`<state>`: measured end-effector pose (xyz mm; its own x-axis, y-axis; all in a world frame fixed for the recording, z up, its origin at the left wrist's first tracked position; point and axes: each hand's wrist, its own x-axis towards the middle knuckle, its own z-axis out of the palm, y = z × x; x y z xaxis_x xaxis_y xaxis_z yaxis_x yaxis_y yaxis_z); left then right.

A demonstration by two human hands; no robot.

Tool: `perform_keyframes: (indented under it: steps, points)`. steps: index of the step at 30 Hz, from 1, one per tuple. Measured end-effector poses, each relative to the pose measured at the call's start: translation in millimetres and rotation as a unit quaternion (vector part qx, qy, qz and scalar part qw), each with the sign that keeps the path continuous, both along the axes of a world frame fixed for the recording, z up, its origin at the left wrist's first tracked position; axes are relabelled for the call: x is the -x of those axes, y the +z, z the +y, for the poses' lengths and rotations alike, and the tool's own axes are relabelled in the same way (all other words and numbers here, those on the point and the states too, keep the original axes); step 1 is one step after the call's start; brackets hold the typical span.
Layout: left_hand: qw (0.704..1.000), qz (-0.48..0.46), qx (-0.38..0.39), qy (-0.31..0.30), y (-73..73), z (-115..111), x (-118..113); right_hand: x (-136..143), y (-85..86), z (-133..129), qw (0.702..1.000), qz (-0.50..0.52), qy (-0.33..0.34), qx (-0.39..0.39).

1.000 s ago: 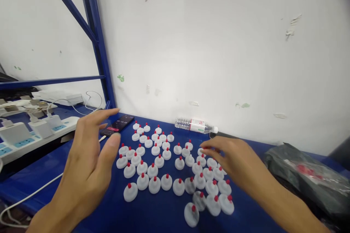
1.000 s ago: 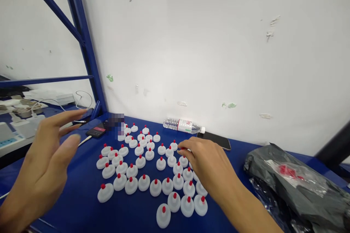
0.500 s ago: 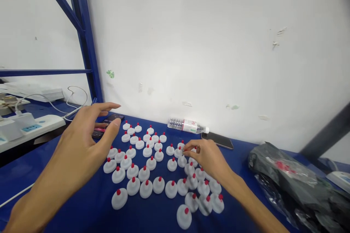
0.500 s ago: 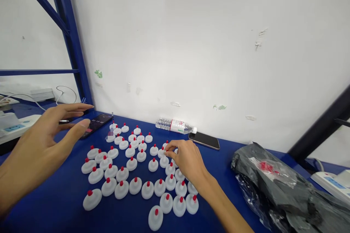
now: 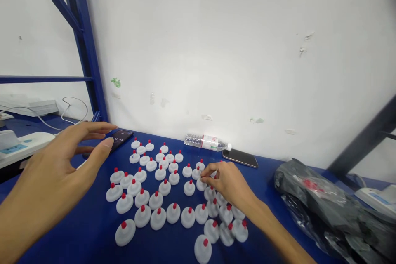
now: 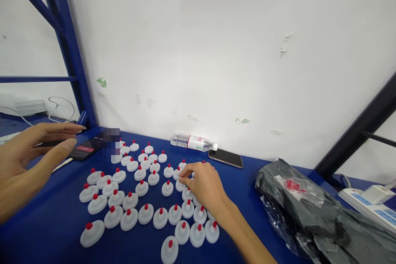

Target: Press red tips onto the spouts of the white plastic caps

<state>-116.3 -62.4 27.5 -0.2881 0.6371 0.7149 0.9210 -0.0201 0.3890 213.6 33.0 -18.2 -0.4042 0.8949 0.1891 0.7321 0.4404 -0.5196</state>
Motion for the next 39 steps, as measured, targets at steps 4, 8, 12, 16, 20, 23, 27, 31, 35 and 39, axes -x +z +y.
perform_keyframes:
  steps: [4,8,12,16,20,23,27,31,35,39]
  points:
    - [0.998,-0.026,0.058,-0.022,2.0,6,-11,-2,2.0,0,1.000,0.009,0.006,0.013]
    - [0.994,-0.025,0.087,-0.052,1.4,9,-19,-2,3.0,-3,1.000,0.018,0.016,0.012]
    - [0.994,-0.020,0.084,-0.071,-1.3,10,-21,-3,5.4,-5,0.999,0.031,0.013,-0.008]
    - [0.993,-0.020,0.089,-0.080,-2.7,10,-23,-15,12.3,-3,0.997,0.044,-0.028,-0.062]
    - [0.992,-0.028,0.099,-0.078,-3.2,11,-27,-26,15.6,-1,0.993,0.050,-0.053,-0.091]
    - [0.991,-0.034,0.103,-0.083,-2.7,13,-32,-24,13.2,-4,0.995,0.046,-0.025,-0.089]
    - [0.992,-0.036,0.073,-0.091,-1.7,17,-39,-9,8.0,-15,0.995,-0.023,0.061,-0.076]
    - [0.995,-0.020,0.043,-0.088,-3.7,19,-40,2,1.4,-19,0.982,-0.100,0.125,-0.096]
    - [0.995,-0.024,0.040,-0.085,-8.7,23,-37,7,-8.0,-15,0.977,-0.130,0.125,-0.115]
    - [0.995,-0.028,0.046,-0.087,-11.5,25,-34,10,-17.3,-11,0.977,-0.138,0.124,-0.103]
